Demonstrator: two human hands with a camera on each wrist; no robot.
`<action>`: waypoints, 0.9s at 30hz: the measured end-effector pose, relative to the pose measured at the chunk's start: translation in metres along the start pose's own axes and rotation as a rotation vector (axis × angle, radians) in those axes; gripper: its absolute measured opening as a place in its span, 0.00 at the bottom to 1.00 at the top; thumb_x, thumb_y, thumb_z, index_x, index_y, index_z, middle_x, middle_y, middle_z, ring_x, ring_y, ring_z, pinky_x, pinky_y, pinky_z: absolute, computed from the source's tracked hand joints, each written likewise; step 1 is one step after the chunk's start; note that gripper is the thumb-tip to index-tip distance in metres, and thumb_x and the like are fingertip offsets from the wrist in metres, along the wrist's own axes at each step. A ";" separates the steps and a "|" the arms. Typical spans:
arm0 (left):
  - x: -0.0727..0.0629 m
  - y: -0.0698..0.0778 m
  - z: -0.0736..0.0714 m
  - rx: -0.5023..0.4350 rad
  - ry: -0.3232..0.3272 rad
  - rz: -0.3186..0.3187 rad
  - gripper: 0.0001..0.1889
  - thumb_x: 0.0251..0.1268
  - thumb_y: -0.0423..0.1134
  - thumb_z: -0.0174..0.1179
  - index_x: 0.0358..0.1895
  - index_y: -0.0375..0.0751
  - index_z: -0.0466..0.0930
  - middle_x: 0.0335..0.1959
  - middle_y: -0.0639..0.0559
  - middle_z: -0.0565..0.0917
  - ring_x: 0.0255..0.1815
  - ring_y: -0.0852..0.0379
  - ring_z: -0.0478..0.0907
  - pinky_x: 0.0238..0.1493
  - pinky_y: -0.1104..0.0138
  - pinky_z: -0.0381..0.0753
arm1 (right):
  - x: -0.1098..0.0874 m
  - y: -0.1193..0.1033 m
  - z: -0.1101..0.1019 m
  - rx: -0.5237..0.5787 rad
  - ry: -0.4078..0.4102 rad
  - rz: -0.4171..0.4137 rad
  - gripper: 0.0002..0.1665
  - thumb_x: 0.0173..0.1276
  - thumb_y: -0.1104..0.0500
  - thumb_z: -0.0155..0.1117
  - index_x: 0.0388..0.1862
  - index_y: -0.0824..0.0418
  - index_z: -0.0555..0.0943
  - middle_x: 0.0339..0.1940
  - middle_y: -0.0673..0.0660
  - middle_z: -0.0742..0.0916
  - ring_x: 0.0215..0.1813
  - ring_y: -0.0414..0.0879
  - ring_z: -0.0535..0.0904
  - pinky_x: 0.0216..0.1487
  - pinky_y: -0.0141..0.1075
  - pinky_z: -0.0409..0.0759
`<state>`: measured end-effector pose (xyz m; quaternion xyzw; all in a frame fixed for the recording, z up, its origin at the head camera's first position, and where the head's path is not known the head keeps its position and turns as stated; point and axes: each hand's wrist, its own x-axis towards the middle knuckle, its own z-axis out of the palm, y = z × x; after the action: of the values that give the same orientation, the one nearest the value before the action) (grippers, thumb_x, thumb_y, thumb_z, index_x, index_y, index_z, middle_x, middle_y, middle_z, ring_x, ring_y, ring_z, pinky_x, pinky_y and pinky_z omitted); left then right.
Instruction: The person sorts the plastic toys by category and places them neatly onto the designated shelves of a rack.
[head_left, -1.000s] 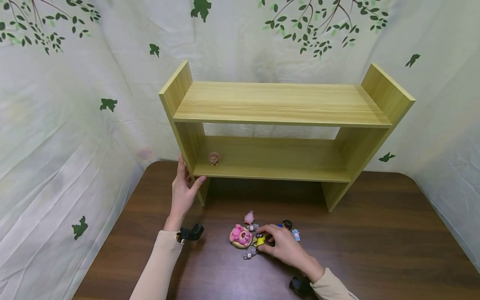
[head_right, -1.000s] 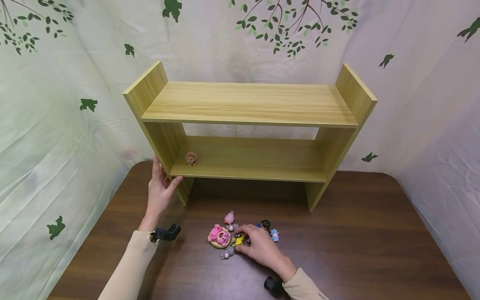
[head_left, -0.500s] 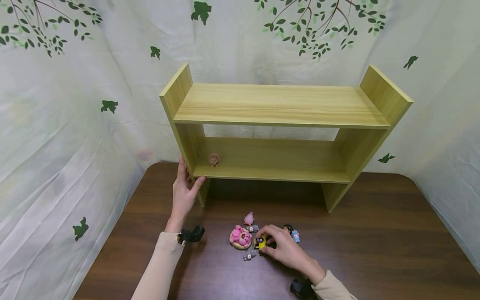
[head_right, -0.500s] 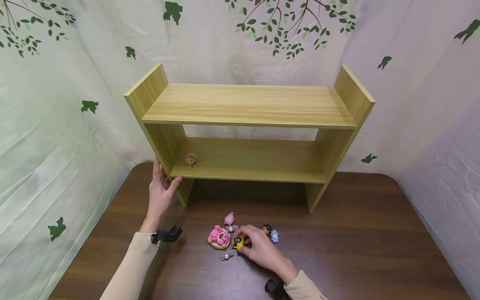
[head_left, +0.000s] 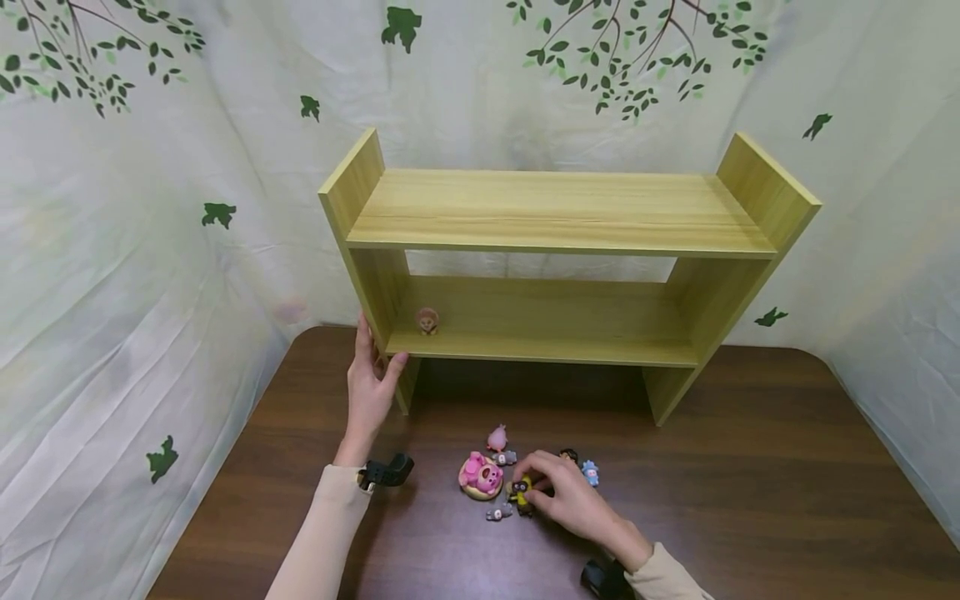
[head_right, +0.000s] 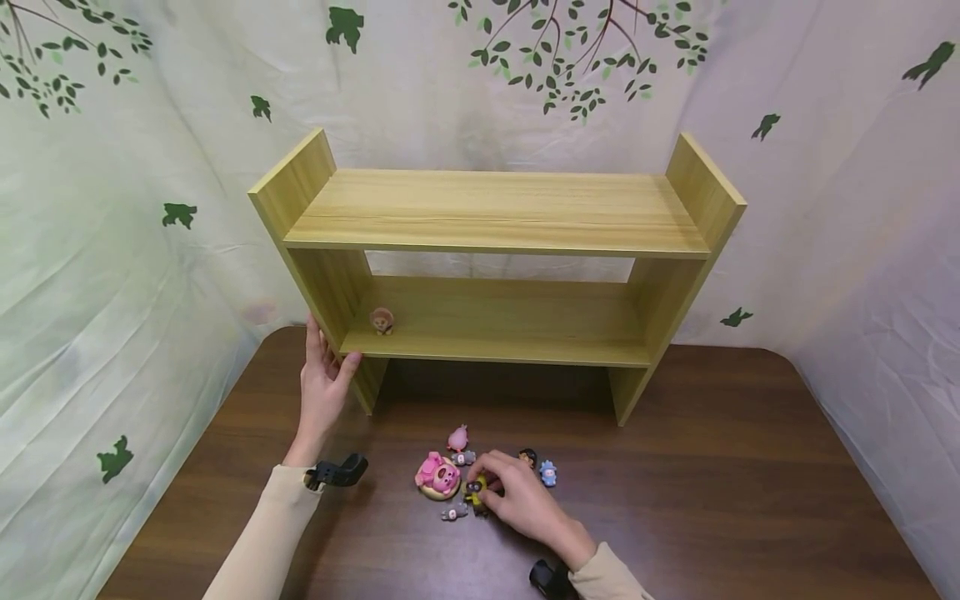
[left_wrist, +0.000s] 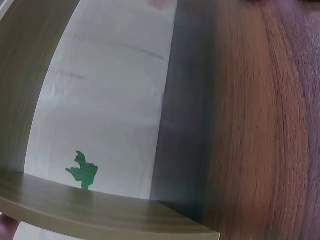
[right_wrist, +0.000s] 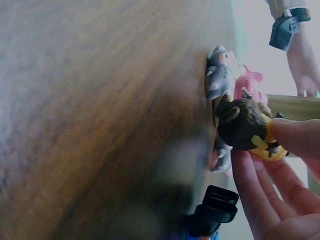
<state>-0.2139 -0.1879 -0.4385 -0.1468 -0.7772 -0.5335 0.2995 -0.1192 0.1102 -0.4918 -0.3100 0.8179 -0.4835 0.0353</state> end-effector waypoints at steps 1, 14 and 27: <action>0.000 0.002 0.001 -0.007 0.004 -0.001 0.45 0.65 0.24 0.56 0.78 0.51 0.38 0.73 0.41 0.57 0.66 0.42 0.64 0.52 0.58 0.71 | 0.000 0.000 0.000 0.015 0.007 -0.003 0.15 0.58 0.75 0.63 0.40 0.58 0.80 0.39 0.48 0.82 0.40 0.46 0.81 0.41 0.34 0.79; 0.000 0.035 0.000 -0.088 -0.003 -0.034 0.42 0.68 0.25 0.53 0.77 0.48 0.37 0.74 0.36 0.54 0.65 0.38 0.62 0.50 0.73 0.68 | 0.017 -0.019 -0.033 0.116 0.155 -0.043 0.15 0.58 0.78 0.64 0.43 0.67 0.80 0.47 0.64 0.83 0.44 0.54 0.82 0.42 0.40 0.80; 0.000 0.035 0.001 -0.098 -0.004 -0.084 0.39 0.69 0.26 0.51 0.75 0.36 0.36 0.76 0.38 0.49 0.68 0.43 0.59 0.56 0.61 0.67 | 0.056 -0.049 -0.063 0.169 0.185 -0.166 0.13 0.62 0.73 0.63 0.46 0.64 0.80 0.49 0.62 0.83 0.48 0.49 0.80 0.47 0.39 0.79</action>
<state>-0.1949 -0.1733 -0.4124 -0.1297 -0.7563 -0.5827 0.2676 -0.1642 0.1117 -0.4052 -0.3268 0.7456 -0.5783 -0.0542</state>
